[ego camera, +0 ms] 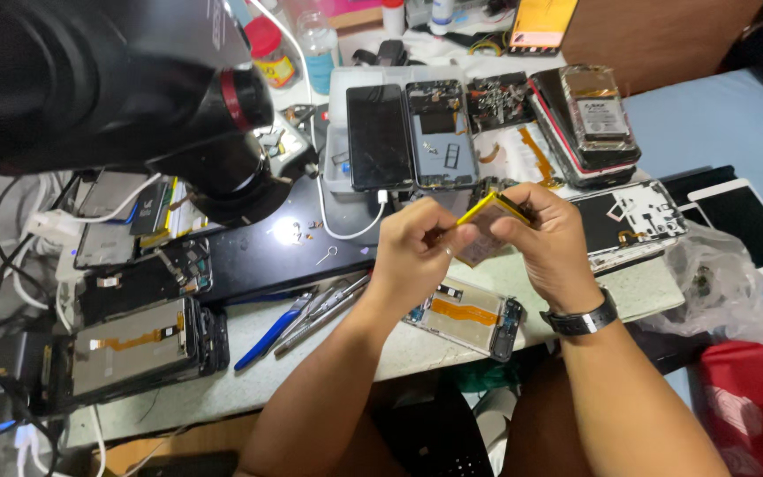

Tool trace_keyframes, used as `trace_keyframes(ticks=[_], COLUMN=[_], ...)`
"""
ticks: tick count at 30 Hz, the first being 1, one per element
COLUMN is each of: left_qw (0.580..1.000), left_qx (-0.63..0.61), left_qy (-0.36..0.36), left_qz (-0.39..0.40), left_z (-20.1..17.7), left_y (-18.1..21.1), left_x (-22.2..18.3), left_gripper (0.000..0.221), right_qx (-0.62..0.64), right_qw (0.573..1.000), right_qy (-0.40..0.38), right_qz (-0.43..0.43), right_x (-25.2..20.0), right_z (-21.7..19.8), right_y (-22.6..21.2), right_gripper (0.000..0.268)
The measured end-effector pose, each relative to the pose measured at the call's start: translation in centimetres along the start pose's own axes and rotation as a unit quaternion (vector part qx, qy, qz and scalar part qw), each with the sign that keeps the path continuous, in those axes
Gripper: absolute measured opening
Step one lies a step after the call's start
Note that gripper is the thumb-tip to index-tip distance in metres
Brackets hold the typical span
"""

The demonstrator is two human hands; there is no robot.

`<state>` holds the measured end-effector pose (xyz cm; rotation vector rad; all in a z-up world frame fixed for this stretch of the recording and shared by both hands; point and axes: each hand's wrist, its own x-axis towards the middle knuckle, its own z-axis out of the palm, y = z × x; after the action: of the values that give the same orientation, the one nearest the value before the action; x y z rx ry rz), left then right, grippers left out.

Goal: The person removes a battery from a disassembled smartphone using a yellow plastic pry tool, then places the battery aside. They handle the phone's internal components and casing, using a screwdriver to adjust screws on the device's frame.

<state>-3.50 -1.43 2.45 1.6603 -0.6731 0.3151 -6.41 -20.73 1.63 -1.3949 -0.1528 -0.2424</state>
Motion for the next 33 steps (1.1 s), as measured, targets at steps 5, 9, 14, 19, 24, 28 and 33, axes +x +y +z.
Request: trace_keyframes(ticks=[5,9,14,19,24,28,33], left_qw=[0.998,0.995,0.998,0.963,0.965,0.966,0.971], left_qx=[0.043,0.067,-0.008,-0.166,-0.163,-0.172,-0.114], left_qy=[-0.019,-0.021,-0.06,-0.088,-0.078,-0.119,-0.15], left_qz=[0.051,0.072,-0.016,-0.195,-0.192,-0.152,-0.145], left_z=[0.3,0.2,0.7,0.7,0.7,0.5,-0.5], left_y=[0.5,0.7,0.1,-0.8,-1.5,-1.9,-1.4], left_x=[-0.2,-0.5,-0.3,-0.2,-0.3,-0.6,-0.5], left_gripper=[0.025,0.022,0.022,0.025,0.021,0.024,0.018], right_qx=[-0.031,-0.072,-0.042,0.016,-0.008,-0.041,0.052], right_qw=[0.998,0.99,0.983,0.988,0.997,0.994,0.993], right_qy=[0.055,0.104,0.166,0.141,0.07,0.099,0.103], right_qz=[-0.03,-0.057,-0.064,-0.061,-0.014,-0.005,-0.009], right_x=[-0.3,-0.5,-0.9,-0.7,-0.6,-1.1,-1.0], right_z=[0.2,0.8,1.2,1.0,0.7,0.7,0.7], right_y=[0.8,1.1,1.3,0.6,-0.8,-0.7,1.5], right_gripper=[0.016,0.016,0.021,0.017,0.014,0.01,0.014])
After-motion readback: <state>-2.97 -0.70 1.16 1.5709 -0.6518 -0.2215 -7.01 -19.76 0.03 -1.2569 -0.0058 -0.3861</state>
